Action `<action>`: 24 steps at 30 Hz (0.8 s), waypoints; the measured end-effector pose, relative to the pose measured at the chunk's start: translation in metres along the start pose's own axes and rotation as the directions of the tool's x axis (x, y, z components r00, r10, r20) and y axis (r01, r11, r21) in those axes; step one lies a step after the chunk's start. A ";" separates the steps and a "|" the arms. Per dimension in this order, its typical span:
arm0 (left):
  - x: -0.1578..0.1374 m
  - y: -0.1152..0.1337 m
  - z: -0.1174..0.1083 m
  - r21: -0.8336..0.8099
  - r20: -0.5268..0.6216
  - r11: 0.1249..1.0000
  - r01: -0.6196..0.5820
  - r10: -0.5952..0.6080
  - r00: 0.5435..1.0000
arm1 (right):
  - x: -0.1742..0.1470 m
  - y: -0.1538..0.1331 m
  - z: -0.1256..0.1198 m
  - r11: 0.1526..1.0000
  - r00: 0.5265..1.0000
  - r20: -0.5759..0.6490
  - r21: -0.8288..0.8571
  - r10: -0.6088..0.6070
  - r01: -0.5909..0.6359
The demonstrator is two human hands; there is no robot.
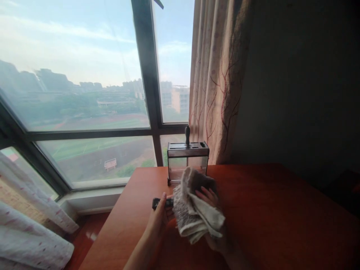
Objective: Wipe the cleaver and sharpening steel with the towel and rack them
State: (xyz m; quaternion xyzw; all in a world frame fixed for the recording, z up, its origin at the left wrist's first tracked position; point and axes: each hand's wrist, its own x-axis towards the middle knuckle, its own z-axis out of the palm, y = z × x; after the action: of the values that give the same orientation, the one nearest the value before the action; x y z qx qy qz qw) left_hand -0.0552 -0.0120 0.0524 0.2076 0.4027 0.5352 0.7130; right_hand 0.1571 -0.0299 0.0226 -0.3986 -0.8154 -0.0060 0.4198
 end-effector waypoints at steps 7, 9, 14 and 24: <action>-0.008 0.005 0.005 -0.057 0.043 0.997 0.047 -0.045 0.998 | 0.022 -0.015 -0.008 0.992 0.964 0.233 0.015 -0.128 0.128; -0.004 0.005 0.000 0.001 0.042 1.000 -0.025 0.025 0.999 | 0.021 -0.009 -0.009 0.996 0.974 0.210 -0.023 -0.084 0.091; 0.003 0.003 -0.010 0.102 0.048 0.990 -0.096 0.092 0.995 | 0.017 0.014 -0.012 0.989 0.993 0.082 -0.129 0.082 -0.071; 0.003 -0.004 -0.005 0.059 0.058 0.992 -0.113 0.109 0.992 | 0.016 0.000 -0.006 0.999 0.992 0.122 -0.034 0.029 -0.025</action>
State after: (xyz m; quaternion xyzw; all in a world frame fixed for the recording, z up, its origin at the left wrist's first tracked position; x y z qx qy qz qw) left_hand -0.0568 -0.0109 0.0453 0.2661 0.3873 0.5555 0.6860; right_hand 0.1562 -0.0218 0.0378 -0.4158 -0.8340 0.0110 0.3626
